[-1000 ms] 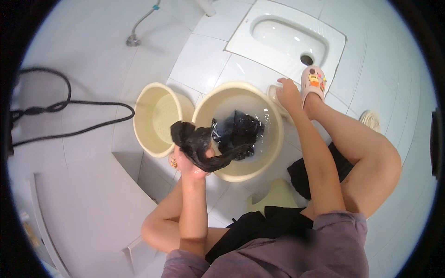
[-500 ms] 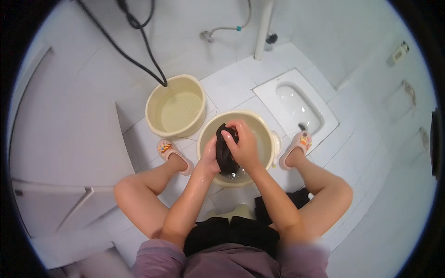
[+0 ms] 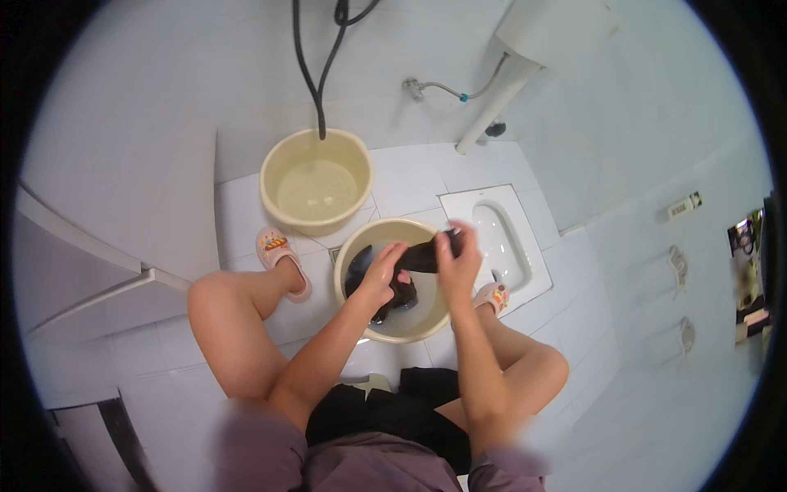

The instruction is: The person sits on a small stool in a bathroom and hand-washes a dark-colored piece of clothing in a beige basin filled with water. They repeatedly submerge, agitate, and wring the garment by hand.

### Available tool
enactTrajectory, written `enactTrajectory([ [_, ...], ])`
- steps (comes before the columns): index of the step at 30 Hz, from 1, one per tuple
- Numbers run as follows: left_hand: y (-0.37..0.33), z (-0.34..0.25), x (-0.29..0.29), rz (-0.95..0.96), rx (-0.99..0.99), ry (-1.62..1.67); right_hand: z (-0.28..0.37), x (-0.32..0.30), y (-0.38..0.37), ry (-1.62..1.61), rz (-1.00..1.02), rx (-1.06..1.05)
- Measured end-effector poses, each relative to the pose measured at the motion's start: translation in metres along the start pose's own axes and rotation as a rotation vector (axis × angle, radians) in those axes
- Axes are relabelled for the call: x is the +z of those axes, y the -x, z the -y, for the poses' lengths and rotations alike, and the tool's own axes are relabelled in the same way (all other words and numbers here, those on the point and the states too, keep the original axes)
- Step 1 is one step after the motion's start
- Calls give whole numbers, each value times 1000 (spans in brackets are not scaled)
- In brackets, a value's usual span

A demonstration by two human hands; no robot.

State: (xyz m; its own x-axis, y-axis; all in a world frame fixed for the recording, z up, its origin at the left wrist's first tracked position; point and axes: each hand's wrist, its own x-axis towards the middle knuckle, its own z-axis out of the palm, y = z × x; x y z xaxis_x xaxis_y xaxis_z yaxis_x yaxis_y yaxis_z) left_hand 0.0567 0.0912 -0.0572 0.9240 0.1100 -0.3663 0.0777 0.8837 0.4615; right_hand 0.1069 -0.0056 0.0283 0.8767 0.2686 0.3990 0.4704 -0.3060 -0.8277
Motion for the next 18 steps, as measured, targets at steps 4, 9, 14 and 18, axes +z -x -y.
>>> enactTrajectory([
  [4,-27,20,-62,243,-6,391,10,56,62,115,211,-190],
  [9,-4,19,11,-276,30,256,-53,46,22,300,120,213],
  [14,-9,19,-31,54,-12,357,-24,61,54,324,230,-84],
  [18,-29,27,-17,0,-24,306,-47,57,19,321,140,122],
])
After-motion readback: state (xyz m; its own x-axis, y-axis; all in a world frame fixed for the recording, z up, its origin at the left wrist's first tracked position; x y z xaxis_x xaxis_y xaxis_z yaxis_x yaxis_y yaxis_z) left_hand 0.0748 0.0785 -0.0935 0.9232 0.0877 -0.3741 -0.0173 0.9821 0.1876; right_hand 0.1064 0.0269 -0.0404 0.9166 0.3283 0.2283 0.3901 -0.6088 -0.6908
